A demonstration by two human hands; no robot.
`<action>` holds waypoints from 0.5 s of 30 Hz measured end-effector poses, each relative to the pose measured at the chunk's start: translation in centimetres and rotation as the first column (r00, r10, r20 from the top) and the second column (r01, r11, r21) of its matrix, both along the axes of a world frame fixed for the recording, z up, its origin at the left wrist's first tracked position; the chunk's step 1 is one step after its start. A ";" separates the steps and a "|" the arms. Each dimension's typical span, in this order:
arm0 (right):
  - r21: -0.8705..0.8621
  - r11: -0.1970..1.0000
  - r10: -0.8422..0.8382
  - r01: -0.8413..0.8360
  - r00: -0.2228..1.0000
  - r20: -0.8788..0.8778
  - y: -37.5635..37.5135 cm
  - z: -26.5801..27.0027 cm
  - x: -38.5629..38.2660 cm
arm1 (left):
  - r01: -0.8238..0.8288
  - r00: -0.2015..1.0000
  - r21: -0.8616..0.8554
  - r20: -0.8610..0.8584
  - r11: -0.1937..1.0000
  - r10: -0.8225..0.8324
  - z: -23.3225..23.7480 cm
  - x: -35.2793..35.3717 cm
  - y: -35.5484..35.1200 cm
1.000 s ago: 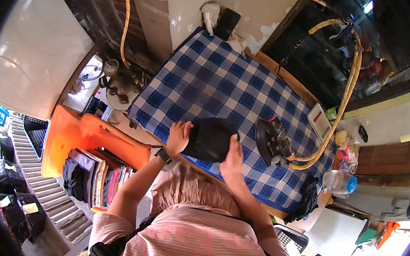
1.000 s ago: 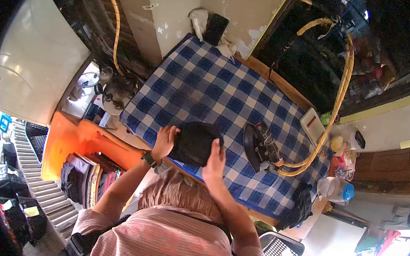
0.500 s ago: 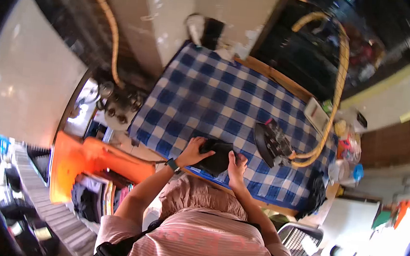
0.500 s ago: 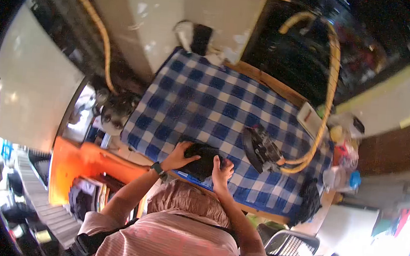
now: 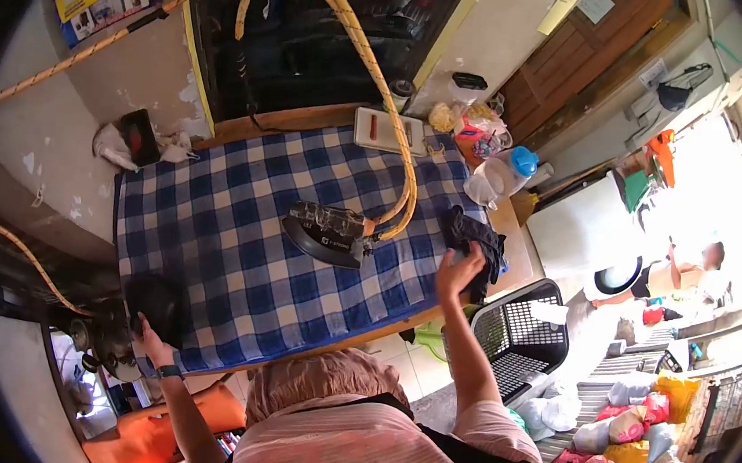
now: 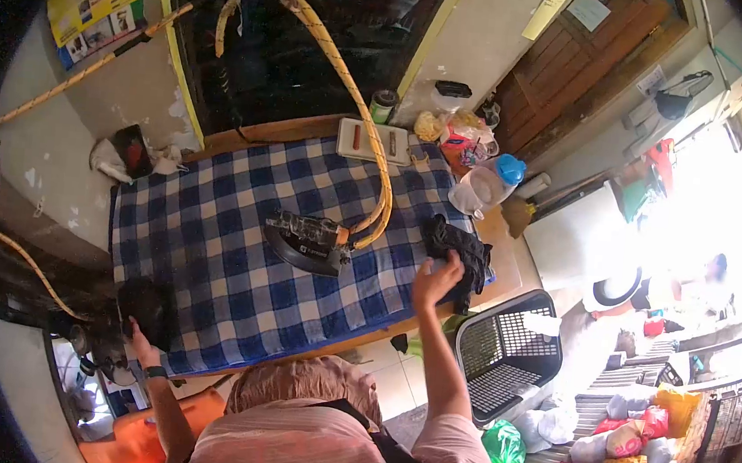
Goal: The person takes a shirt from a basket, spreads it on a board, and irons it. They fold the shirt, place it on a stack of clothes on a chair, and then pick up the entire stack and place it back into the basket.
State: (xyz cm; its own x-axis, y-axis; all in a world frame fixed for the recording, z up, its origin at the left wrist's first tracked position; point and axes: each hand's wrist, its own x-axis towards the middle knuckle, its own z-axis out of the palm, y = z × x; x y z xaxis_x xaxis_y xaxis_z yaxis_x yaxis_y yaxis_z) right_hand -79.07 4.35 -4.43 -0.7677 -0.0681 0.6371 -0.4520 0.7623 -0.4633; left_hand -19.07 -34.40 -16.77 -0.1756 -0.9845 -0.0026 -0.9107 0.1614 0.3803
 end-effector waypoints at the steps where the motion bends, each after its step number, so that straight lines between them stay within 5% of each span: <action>1: 0.121 0.990 -0.078 0.072 0.996 0.046 1.5 -0.4 -2.1 | -0.003 1.000 -0.007 -0.002 1.000 0.003 -2.3 0.7 -0.5; 3: 0.402 0.911 -0.160 0.094 0.978 0.135 3.9 -0.8 -5.3 | -0.241 0.844 -0.021 -0.497 0.970 0.199 -4.5 0.9 -0.8; 4: 0.551 0.834 -0.170 0.041 0.968 0.186 5.1 -1.1 -6.5 | -0.252 0.841 -0.024 -0.499 0.967 0.207 -3.7 0.2 -0.7; 6: 0.467 0.877 -0.055 -0.115 0.940 0.336 7.3 -4.8 -11.2 | -0.609 0.469 0.159 -0.718 0.777 0.515 -0.8 -1.6 -0.5; 7: 0.460 0.882 -0.107 -0.106 0.904 0.413 6.9 -3.7 -11.6 | -0.620 0.466 0.155 -0.716 0.769 0.520 1.8 -3.3 0.1; 9: 0.428 0.897 -0.127 -0.105 0.869 0.479 5.4 -1.6 -11.7 | -0.897 0.391 0.038 -0.401 0.441 0.829 8.5 -7.0 2.3; 10: 0.403 0.907 -0.093 -0.120 0.878 0.469 4.0 -0.8 -11.3 | -0.907 0.375 0.026 -0.402 0.420 0.835 8.0 -6.5 2.7; 12: 0.273 0.874 0.247 -0.403 0.851 0.464 1.0 2.9 -7.2 | -0.731 0.682 -0.420 -0.425 0.538 0.595 6.8 -5.9 3.9; 14: 0.123 0.688 0.655 -0.715 0.685 0.320 -3.8 8.6 0.0 | -0.579 0.815 -0.579 -0.393 0.573 0.426 10.6 -9.6 6.6; 15: -0.080 0.607 0.667 -0.791 0.451 0.593 -6.1 11.5 3.3 | -0.525 0.846 -0.545 -0.418 0.654 0.331 11.3 -11.6 8.0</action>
